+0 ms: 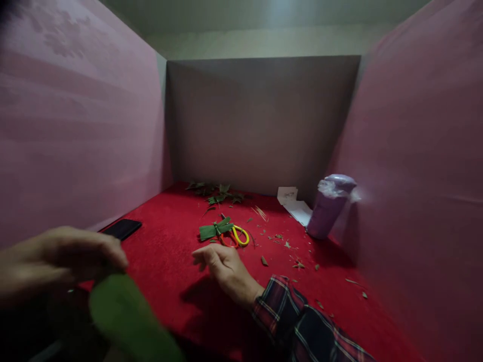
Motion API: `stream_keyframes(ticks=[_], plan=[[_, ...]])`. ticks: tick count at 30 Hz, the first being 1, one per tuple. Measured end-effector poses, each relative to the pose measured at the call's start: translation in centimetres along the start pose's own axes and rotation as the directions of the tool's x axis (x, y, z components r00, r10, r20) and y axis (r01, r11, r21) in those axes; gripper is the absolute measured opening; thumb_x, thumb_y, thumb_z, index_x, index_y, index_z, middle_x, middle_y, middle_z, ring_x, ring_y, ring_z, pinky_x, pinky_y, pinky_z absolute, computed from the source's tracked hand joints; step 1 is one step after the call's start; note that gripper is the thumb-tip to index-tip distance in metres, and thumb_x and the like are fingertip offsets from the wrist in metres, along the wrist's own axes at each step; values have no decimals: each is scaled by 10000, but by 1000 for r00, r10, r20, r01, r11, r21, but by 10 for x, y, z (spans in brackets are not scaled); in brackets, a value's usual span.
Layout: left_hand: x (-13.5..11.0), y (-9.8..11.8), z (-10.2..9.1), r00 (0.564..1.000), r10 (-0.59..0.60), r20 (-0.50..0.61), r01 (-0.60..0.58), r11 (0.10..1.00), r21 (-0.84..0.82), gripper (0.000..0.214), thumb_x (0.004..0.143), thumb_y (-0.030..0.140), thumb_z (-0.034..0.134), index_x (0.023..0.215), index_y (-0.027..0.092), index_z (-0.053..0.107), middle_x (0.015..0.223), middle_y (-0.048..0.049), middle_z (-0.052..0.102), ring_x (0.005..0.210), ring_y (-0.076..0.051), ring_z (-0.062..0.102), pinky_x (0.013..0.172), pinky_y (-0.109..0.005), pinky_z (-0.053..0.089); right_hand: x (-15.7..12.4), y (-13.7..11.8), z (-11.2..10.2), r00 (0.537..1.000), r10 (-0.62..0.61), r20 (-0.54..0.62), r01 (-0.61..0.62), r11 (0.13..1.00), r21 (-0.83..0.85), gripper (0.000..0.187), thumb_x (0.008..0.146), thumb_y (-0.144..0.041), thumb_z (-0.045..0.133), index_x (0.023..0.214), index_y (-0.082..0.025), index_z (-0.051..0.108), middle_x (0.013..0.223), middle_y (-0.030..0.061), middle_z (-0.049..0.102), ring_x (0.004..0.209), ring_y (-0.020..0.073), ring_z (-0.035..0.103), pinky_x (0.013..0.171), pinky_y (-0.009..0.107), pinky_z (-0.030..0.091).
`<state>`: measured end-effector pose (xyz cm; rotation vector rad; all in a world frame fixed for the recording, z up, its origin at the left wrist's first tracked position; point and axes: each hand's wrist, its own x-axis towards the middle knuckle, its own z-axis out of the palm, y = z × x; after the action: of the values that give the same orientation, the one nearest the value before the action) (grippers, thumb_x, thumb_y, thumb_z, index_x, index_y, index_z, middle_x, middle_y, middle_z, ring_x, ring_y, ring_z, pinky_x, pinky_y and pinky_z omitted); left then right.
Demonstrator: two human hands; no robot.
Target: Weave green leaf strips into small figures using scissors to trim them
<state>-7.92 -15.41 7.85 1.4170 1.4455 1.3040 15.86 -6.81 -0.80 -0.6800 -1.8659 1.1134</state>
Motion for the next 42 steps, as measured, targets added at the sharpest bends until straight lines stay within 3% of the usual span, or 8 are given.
stream_keyframes(ticks=[1,4,8,18,23,25,28,42], plan=[[18,10,7,966,-72,250,44,992,117,177,422,257,738,587,193,722,579,-73,659,581,-237,586,540,-307,459,-1,-3,1,997,20,70,-24,998,60,607,853,-610,265,981,-173,666,857,80,672,701,157,587,594,242,431],[66,19,27,935,60,348,-106,988,116,135,508,250,695,632,214,735,619,-73,669,620,-234,594,601,-315,468,0,-4,2,965,99,242,-172,938,300,668,799,-672,292,1053,-163,643,869,89,672,714,153,596,642,255,430],[110,7,45,905,268,331,-333,929,159,117,556,177,660,637,214,735,641,-74,678,640,-241,601,612,-316,468,5,1,-4,941,212,264,-319,813,487,356,681,-418,686,917,-153,673,716,4,626,571,79,514,596,199,394],[137,10,73,745,636,202,-665,683,302,458,623,186,647,1075,254,618,1055,-50,589,1004,-246,506,936,-392,340,8,10,-11,954,284,98,-284,746,603,140,689,-211,683,777,-175,580,704,-37,564,586,66,491,458,126,290],[129,-13,101,911,369,-185,-372,928,19,488,690,361,632,1115,155,508,964,-71,569,869,-196,531,744,-314,419,14,17,-15,960,276,-44,-188,756,627,142,722,-237,663,811,-190,563,713,-47,559,580,65,481,477,136,307],[123,-20,111,994,86,73,-69,974,-214,427,648,428,662,944,134,570,816,-56,598,695,-168,551,572,-263,403,15,19,-17,958,277,-67,-175,756,631,170,714,-250,676,821,-186,560,729,-40,564,593,71,491,496,146,331],[114,-25,121,887,-88,454,257,910,-324,348,603,416,710,755,117,618,662,-45,616,548,-140,543,496,-240,369,16,20,-18,954,288,-87,-170,756,632,221,695,-266,702,829,-168,556,750,-22,568,604,76,499,507,158,347],[137,-33,137,947,27,321,133,875,-465,216,642,302,715,766,151,621,685,-13,660,588,-126,588,572,-230,464,23,18,-24,892,396,-218,-210,790,576,256,662,-333,724,717,-127,583,621,-15,557,516,71,462,456,161,315]])
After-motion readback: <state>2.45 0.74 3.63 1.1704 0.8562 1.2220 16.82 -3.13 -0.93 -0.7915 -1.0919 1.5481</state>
